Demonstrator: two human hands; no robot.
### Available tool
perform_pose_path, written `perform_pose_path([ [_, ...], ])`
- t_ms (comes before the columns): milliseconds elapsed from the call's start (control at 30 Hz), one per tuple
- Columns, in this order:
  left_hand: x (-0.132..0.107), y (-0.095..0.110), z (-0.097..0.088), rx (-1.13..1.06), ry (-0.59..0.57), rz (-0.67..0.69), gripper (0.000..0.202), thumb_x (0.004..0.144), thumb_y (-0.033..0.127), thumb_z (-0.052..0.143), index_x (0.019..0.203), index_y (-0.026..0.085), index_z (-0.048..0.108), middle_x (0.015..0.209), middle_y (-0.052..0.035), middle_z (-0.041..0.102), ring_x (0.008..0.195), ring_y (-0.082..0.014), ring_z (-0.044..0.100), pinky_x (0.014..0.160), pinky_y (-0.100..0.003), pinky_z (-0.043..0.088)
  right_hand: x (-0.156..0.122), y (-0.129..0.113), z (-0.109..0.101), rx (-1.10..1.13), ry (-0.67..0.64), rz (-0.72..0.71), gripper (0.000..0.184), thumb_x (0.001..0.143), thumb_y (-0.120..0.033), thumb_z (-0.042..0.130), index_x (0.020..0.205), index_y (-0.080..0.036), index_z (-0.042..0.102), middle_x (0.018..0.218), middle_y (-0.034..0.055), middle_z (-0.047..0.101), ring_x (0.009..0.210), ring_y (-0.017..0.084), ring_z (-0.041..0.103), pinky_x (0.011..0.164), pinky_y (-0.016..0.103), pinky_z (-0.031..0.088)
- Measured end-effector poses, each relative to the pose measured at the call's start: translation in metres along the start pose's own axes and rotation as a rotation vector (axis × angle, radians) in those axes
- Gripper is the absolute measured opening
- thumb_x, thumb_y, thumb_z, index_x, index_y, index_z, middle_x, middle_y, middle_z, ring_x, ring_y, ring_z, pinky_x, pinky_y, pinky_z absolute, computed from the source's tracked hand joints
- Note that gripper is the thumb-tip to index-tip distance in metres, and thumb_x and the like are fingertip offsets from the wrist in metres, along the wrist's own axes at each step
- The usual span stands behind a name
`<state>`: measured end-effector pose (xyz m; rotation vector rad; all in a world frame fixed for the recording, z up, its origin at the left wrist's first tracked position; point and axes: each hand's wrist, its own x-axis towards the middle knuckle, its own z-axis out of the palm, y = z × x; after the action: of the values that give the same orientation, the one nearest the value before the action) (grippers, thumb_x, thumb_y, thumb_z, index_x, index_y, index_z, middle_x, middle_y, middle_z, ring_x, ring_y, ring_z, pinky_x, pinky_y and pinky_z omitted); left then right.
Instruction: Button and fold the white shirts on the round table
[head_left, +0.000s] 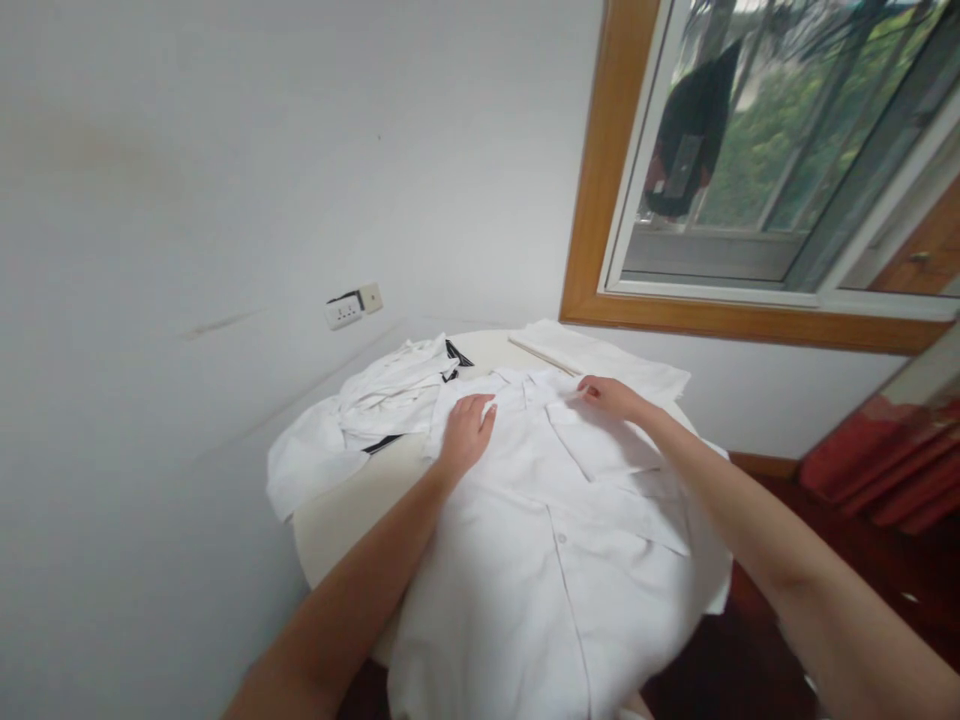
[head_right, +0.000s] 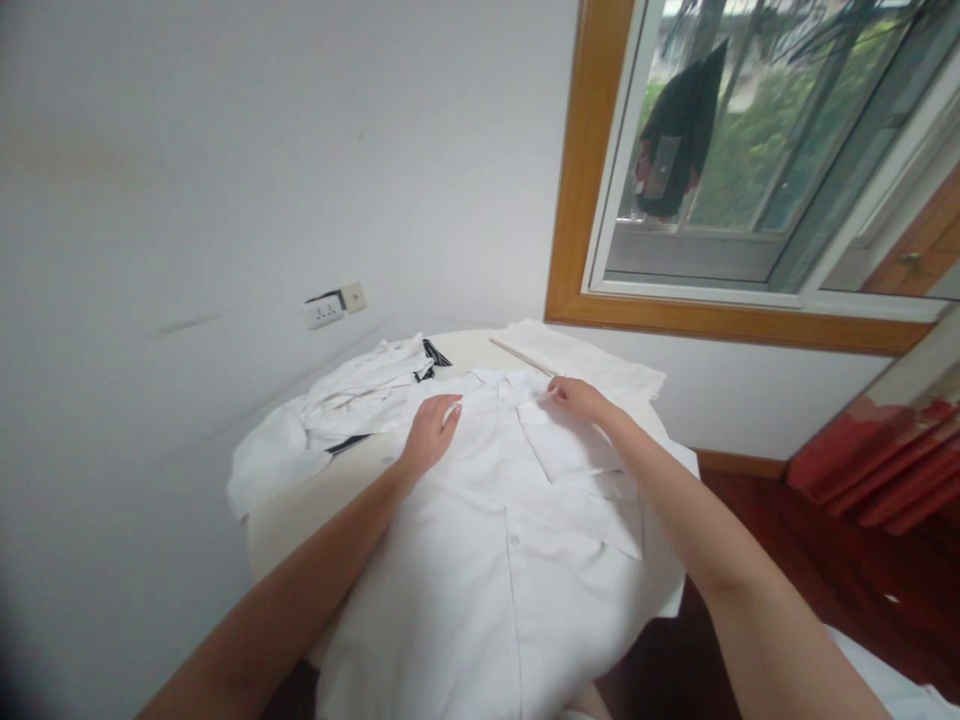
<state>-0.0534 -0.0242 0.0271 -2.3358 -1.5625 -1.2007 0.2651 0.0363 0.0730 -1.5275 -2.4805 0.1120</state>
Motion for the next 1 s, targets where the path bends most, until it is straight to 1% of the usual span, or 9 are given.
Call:
perform_pose_path([
  [100,0.001,-0.01,0.001,-0.015,-0.005,-0.01,0.032,0.096,0.031,0.037,0.114,0.017,0.059,0.111,-0.0093,0.065,0.108,-0.0214,0.057,0.1,-0.039,0.043,-0.022,0.042,-0.007,-0.049,-0.043,0.069,0.03,0.09,-0.035,0.042,0.095,-0.017,0.066,0.091,0.0086,0.07,0.082,0.02,0.062,0.071,0.026,0.041],
  [200,-0.003,-0.019,0.008,-0.011,-0.095,0.004,0.029,0.093,0.027,0.04,0.11,0.017,0.062,0.109,-0.0086,0.066,0.106,-0.0205,0.058,0.099,-0.038,0.045,-0.044,0.064,-0.002,-0.061,-0.123,0.08,0.04,0.092,-0.043,0.037,0.092,-0.018,0.068,0.093,0.0099,0.071,0.085,0.023,0.063,0.073,0.027,0.043],
  [367,-0.013,-0.025,0.022,0.106,-0.262,0.09,0.031,0.088,0.025,0.048,0.113,0.016,0.064,0.121,-0.0113,0.063,0.117,-0.023,0.054,0.105,-0.041,0.041,-0.067,0.067,0.007,-0.126,-0.138,0.045,0.047,0.093,-0.047,0.031,0.086,-0.019,0.067,0.096,0.0113,0.071,0.091,0.024,0.062,0.077,0.029,0.043],
  [533,-0.014,-0.027,0.024,0.106,-0.295,0.1,0.035,0.088,0.027,0.045,0.118,0.02,0.062,0.126,-0.0087,0.062,0.121,-0.0216,0.053,0.108,-0.042,0.039,-0.085,0.079,0.0,-0.077,-0.127,0.14,0.041,0.091,-0.051,0.034,0.083,-0.022,0.062,0.083,0.0064,0.069,0.077,0.021,0.061,0.066,0.027,0.042],
  [667,-0.014,-0.029,0.025,0.089,-0.29,0.092,0.035,0.088,0.028,0.046,0.118,0.02,0.062,0.126,-0.008,0.062,0.121,-0.0212,0.053,0.108,-0.042,0.039,-0.097,0.086,-0.018,-0.016,-0.1,0.161,0.041,0.089,-0.054,0.035,0.077,-0.022,0.059,0.074,0.0046,0.067,0.07,0.02,0.059,0.064,0.028,0.042],
  [733,-0.014,-0.03,0.026,0.08,-0.291,0.095,0.034,0.088,0.028,0.046,0.117,0.02,0.063,0.125,-0.0082,0.062,0.12,-0.0215,0.053,0.108,-0.042,0.039,-0.098,0.076,-0.032,0.043,-0.079,0.113,0.041,0.089,-0.053,0.035,0.079,-0.022,0.059,0.074,0.0044,0.066,0.07,0.02,0.058,0.064,0.028,0.042],
  [800,-0.012,-0.03,0.026,0.06,-0.28,0.083,0.033,0.087,0.027,0.048,0.114,0.019,0.064,0.123,-0.0086,0.064,0.118,-0.0221,0.055,0.106,-0.041,0.041,-0.094,0.053,-0.047,0.125,-0.071,0.038,0.04,0.089,-0.052,0.036,0.084,-0.021,0.062,0.077,0.0045,0.067,0.072,0.02,0.059,0.067,0.028,0.043],
  [900,-0.008,-0.028,0.022,0.001,-0.196,0.03,0.03,0.087,0.024,0.045,0.109,0.019,0.065,0.115,-0.0075,0.067,0.111,-0.0214,0.058,0.103,-0.04,0.043,-0.08,-0.001,-0.061,0.261,-0.125,-0.074,0.036,0.088,-0.048,0.043,0.089,-0.021,0.067,0.087,0.0047,0.07,0.081,0.021,0.061,0.076,0.03,0.045],
  [1000,-0.002,-0.022,0.011,-0.043,-0.04,-0.028,0.03,0.087,0.019,0.041,0.105,0.02,0.065,0.108,-0.0055,0.069,0.105,-0.0204,0.06,0.1,-0.038,0.045,-0.061,-0.063,-0.052,0.401,-0.143,-0.185,0.033,0.087,-0.047,0.049,0.093,-0.023,0.071,0.094,0.0026,0.071,0.086,0.022,0.062,0.08,0.032,0.046],
])
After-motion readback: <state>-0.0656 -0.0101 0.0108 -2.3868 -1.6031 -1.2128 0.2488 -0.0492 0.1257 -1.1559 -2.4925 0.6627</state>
